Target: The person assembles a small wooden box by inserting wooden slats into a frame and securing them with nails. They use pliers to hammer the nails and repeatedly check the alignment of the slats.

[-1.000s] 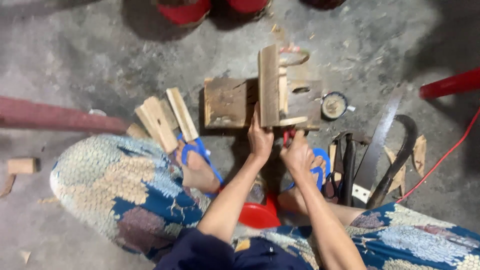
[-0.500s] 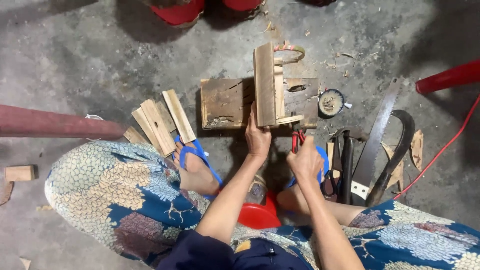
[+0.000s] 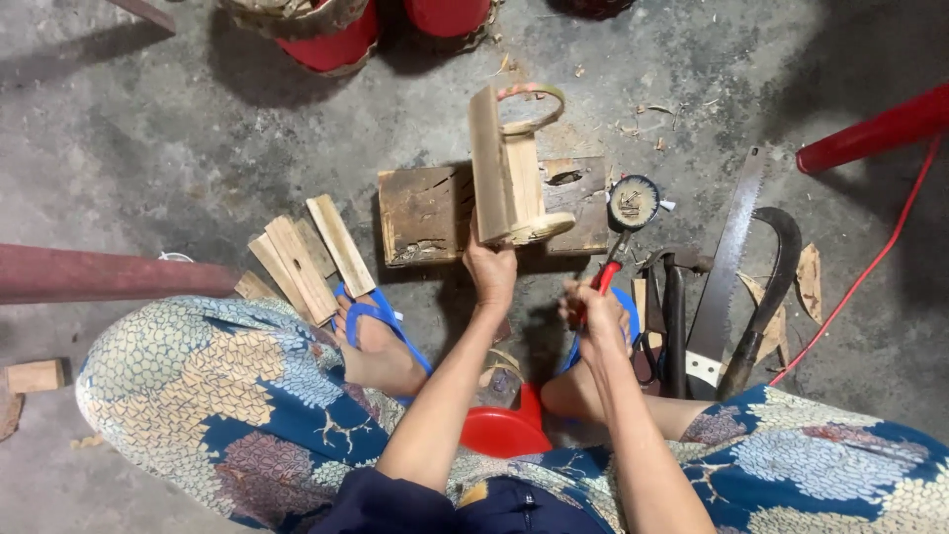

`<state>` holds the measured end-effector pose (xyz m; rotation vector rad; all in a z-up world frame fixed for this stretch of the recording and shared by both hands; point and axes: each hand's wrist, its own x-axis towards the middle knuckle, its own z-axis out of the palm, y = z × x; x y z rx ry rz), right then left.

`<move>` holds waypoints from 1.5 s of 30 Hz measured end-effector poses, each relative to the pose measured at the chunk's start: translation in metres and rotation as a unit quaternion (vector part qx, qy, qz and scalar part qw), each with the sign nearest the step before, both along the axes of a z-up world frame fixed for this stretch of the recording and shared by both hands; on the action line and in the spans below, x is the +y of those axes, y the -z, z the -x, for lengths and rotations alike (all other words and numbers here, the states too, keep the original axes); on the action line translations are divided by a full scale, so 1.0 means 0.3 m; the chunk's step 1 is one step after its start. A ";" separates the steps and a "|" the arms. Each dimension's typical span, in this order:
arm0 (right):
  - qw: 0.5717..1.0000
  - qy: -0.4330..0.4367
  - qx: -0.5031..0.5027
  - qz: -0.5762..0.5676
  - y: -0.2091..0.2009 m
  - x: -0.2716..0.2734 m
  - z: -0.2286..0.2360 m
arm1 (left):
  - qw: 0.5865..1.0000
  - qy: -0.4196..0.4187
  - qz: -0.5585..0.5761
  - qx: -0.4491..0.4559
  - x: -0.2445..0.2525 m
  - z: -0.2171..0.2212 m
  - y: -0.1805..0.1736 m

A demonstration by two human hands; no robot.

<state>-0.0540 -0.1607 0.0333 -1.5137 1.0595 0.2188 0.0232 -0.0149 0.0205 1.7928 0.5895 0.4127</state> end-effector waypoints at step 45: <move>0.977 0.141 -0.127 -0.095 0.149 0.196 -0.232 | 0.958 -0.009 0.248 0.143 0.020 -0.006 0.030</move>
